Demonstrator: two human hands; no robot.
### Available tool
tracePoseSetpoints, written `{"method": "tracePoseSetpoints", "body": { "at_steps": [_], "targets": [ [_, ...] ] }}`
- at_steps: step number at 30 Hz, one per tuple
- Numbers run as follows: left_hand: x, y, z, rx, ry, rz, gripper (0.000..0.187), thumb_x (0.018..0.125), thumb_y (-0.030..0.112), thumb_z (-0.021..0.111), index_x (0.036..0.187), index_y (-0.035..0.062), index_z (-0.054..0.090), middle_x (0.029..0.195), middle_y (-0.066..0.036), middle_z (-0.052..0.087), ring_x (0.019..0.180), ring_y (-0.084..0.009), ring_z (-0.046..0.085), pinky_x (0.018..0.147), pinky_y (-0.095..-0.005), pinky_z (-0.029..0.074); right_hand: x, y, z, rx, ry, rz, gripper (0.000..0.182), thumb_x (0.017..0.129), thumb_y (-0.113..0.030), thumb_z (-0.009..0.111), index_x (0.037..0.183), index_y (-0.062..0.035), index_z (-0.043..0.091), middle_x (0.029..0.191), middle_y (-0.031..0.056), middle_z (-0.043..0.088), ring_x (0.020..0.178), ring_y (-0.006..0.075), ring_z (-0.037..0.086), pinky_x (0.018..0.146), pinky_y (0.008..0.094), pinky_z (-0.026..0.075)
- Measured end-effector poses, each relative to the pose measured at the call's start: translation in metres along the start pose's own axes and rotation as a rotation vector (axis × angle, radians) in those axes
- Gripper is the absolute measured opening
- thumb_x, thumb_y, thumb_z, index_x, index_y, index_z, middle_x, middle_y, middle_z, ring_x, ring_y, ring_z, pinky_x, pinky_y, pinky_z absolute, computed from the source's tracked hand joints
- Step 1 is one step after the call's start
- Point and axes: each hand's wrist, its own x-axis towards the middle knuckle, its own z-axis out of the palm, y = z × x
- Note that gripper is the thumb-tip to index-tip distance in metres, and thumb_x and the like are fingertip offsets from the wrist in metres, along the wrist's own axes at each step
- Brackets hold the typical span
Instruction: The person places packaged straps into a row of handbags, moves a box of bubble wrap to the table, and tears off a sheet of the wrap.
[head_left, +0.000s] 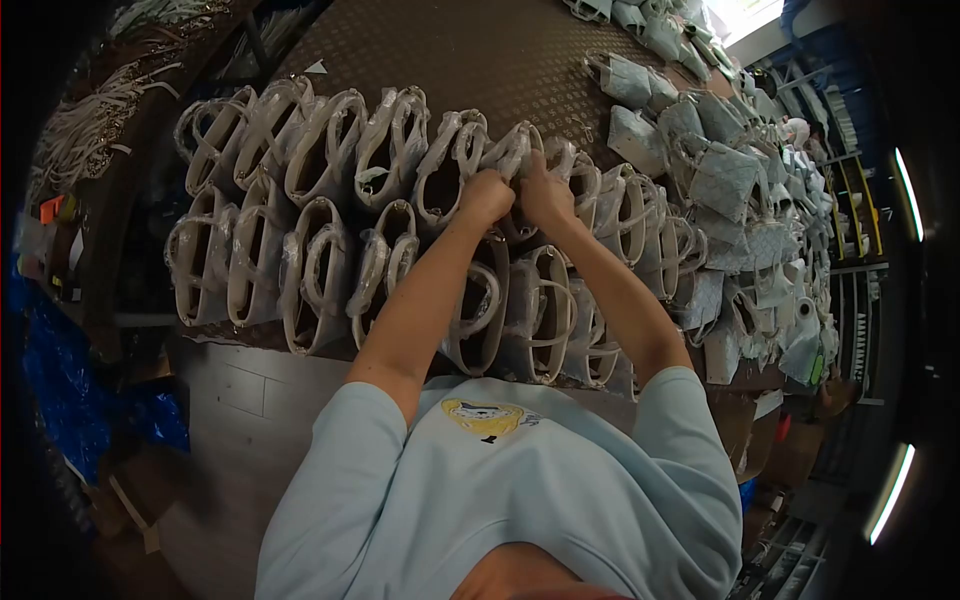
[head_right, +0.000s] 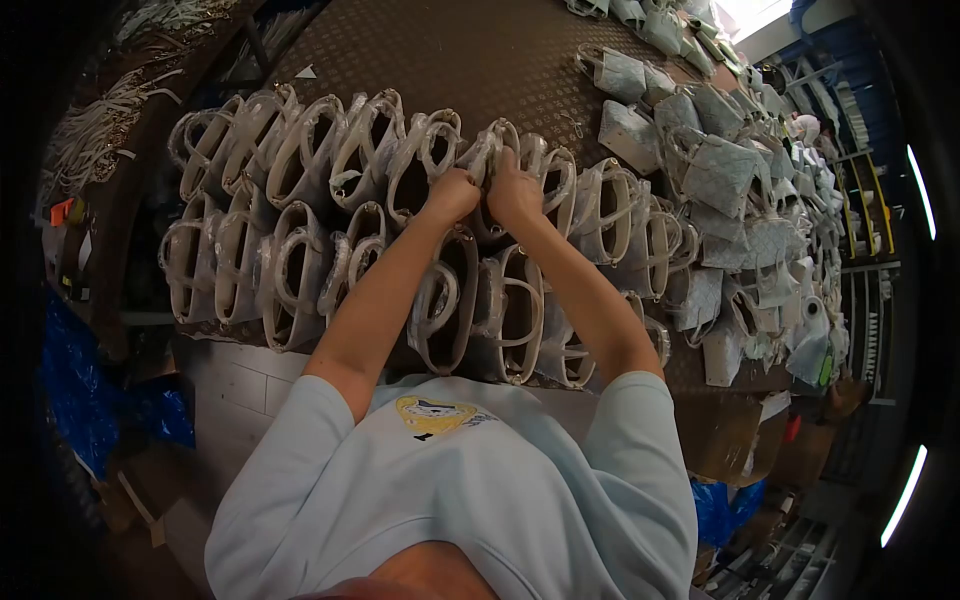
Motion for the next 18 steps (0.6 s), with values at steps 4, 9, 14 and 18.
{"method": "tracePoseSetpoints", "body": {
  "at_steps": [4,9,14,18],
  "targets": [
    [-0.007,0.008,-0.006,-0.047,-0.017,-0.025,0.017,0.070,0.011,0.052,0.073,-0.0034,0.062,0.075,-0.021,0.060,0.072,-0.0334,0.059,0.065,-0.0399,0.047,0.008,-0.010,0.000,-0.442,-0.221,-0.134,0.039,0.073,-0.011,0.057,0.108,0.0007,0.045,0.081,0.0141,0.062,0.088,0.0309,0.058,0.071,0.0412,0.045],
    [-0.003,-0.005,0.004,-0.074,0.146,0.067,0.016,0.069,0.009,0.051,0.070,-0.0035,0.061,0.071,-0.021,0.059,0.069,-0.0351,0.058,0.064,-0.0413,0.047,0.012,0.015,0.019,-0.527,-0.241,-0.360,0.042,0.069,-0.014,0.059,0.107,-0.0007,0.049,0.086,0.0121,0.062,0.103,0.0288,0.052,0.093,0.0464,0.031],
    [-0.005,-0.004,0.000,-0.050,0.059,0.041,0.017,0.070,0.010,0.051,0.069,-0.0036,0.060,0.068,-0.021,0.059,0.066,-0.0360,0.058,0.062,-0.0414,0.046,0.015,0.023,-0.003,-0.572,-0.408,-0.790,0.030,0.073,-0.021,0.050,0.101,-0.0116,0.059,0.105,0.0057,0.058,0.121,0.0267,0.033,0.103,0.0528,-0.001],
    [-0.009,0.000,0.002,-0.315,0.005,-0.029,0.020,0.071,0.015,0.053,0.069,-0.0043,0.059,0.061,-0.017,0.058,0.056,-0.0319,0.057,0.058,-0.0397,0.046,0.024,0.011,0.015,-0.963,-0.693,-0.744,0.030,0.075,-0.021,0.050,0.102,-0.0134,0.059,0.110,0.0075,0.056,0.117,0.0251,0.039,0.103,0.0482,0.011]
  ]
}}
